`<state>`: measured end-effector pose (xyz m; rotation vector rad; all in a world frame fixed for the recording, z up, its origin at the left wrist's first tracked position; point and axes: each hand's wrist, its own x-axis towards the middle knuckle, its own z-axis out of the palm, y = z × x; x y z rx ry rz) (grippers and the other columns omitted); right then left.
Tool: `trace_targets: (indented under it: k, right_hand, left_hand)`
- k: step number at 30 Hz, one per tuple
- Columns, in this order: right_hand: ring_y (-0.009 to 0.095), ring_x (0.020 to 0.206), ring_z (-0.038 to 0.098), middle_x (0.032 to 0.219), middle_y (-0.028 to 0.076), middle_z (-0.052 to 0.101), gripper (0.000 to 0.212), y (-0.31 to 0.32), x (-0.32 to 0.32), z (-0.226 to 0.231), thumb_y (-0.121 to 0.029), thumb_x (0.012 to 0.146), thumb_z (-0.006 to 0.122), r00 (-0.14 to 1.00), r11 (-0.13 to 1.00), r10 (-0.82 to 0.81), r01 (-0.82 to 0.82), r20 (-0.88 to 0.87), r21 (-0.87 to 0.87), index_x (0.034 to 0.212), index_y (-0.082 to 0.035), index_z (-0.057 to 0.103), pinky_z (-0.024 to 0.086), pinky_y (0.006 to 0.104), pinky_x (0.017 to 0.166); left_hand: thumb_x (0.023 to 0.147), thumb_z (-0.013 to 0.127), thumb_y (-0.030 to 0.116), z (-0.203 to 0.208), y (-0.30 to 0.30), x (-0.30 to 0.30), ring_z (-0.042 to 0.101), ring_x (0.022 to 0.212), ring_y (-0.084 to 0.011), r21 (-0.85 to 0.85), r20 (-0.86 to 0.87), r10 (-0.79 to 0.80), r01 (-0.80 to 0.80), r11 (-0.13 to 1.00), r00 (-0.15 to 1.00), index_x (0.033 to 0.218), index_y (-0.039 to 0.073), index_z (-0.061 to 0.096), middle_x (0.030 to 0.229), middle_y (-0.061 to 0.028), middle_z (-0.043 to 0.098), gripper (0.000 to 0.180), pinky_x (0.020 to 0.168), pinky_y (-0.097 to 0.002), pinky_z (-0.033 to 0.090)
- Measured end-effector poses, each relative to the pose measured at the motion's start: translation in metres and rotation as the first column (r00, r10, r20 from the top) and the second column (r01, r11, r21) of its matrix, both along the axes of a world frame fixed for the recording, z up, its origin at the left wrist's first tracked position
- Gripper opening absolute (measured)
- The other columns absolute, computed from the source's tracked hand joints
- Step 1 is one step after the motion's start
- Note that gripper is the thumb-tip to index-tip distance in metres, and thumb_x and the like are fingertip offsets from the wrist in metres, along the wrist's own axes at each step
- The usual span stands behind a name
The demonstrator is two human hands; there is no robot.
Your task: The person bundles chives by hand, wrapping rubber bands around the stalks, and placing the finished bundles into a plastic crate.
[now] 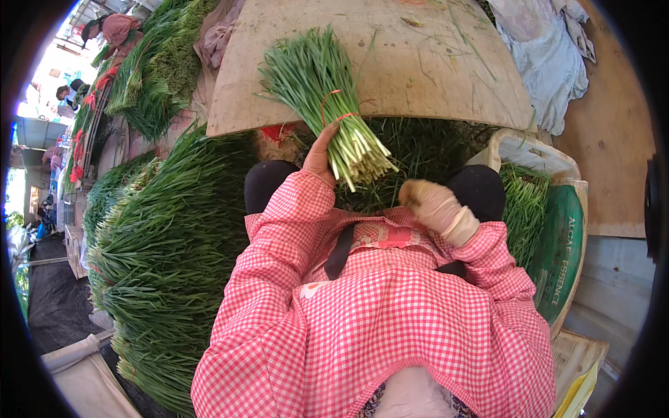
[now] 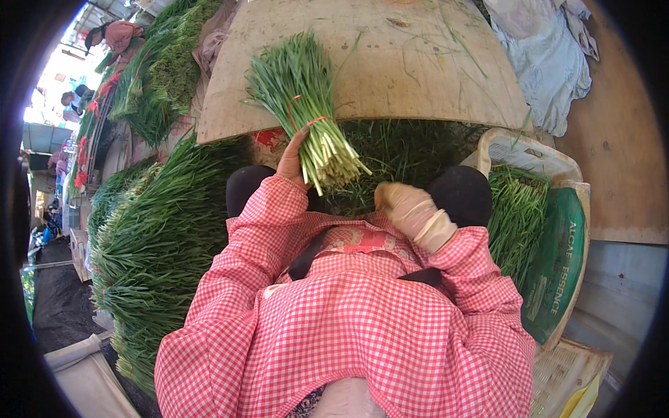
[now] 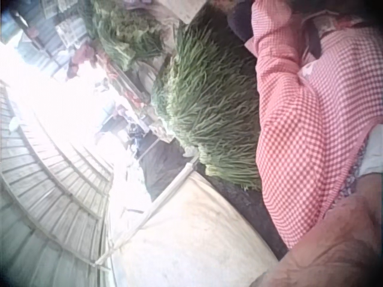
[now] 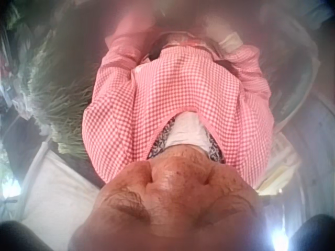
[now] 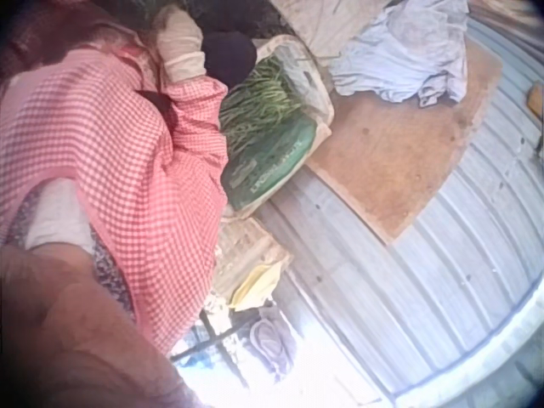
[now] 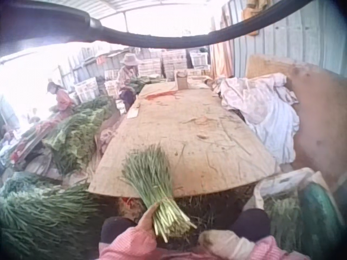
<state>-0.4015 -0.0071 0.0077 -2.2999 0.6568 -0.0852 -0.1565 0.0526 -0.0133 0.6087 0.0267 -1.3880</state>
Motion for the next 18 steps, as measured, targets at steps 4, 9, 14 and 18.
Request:
trace_targets:
  k: [4, 9, 14, 18]
  right_hand:
    - [0.018, 0.085, 0.056, 0.092, 0.008, 0.060, 0.020, -0.028, 0.006, -0.002, -0.019, 0.089, 0.055, 0.939, 0.942, -0.205, 0.114, 0.275, 0.315, 0.104, -0.005, 0.055, 0.045, 0.0294, 0.076]
    - [0.016, 0.106, 0.051, 0.119, 0.005, 0.052, 0.062, -0.032, 0.032, 0.018, -0.050, 0.087, 0.053, 0.964, 0.585, -0.223, 0.011, 0.147, 0.811, 0.131, -0.009, 0.040, 0.042, 0.0315, 0.086]
    - [0.017, 0.103, 0.052, 0.114, 0.002, 0.055, 0.072, -0.025, 0.072, 0.013, -0.052, 0.077, 0.064, 0.914, 0.264, -0.316, -0.173, 0.255, 0.949, 0.130, -0.009, 0.041, 0.042, 0.0344, 0.090]
    - [0.019, 0.103, 0.056, 0.119, 0.005, 0.055, 0.062, -0.055, 0.086, 0.023, -0.045, 0.081, 0.063, 0.782, 0.120, -0.514, -0.340, 0.351, 0.933, 0.124, -0.004, 0.046, 0.045, 0.0331, 0.089]
  left_hand:
    - [0.086, 0.058, 0.026, 0.007, 0.014, 0.004, 0.063, 0.091, -0.0292, -0.133, -0.093, -0.040, 0.027, 0.991, 0.995, 0.116, 0.002, 0.052, 0.104, -0.0164, 0.062, 0.039, 0.082, -0.0480, 0.052]
    - [0.086, 0.048, 0.049, -0.001, 0.035, -0.001, 0.059, 0.102, -0.0306, -0.144, -0.008, -0.153, 0.150, 0.978, 0.988, 0.126, 0.004, 0.046, 0.116, -0.0153, 0.057, 0.059, 0.087, -0.0478, 0.048]
    - [0.083, 0.057, 0.042, 0.030, 0.052, -0.022, 0.060, 0.097, -0.0313, -0.089, -0.142, -0.394, 0.384, 0.919, 0.908, 0.126, 0.004, 0.045, 0.113, -0.0167, 0.058, 0.060, 0.083, -0.0502, 0.049]
    - [0.068, 0.074, 0.042, 0.030, 0.030, -0.014, 0.056, 0.106, -0.0246, -0.099, 0.409, -0.561, 0.646, 0.757, 0.720, 0.129, 0.002, 0.041, 0.118, -0.0139, 0.055, 0.080, 0.090, -0.0403, 0.046]
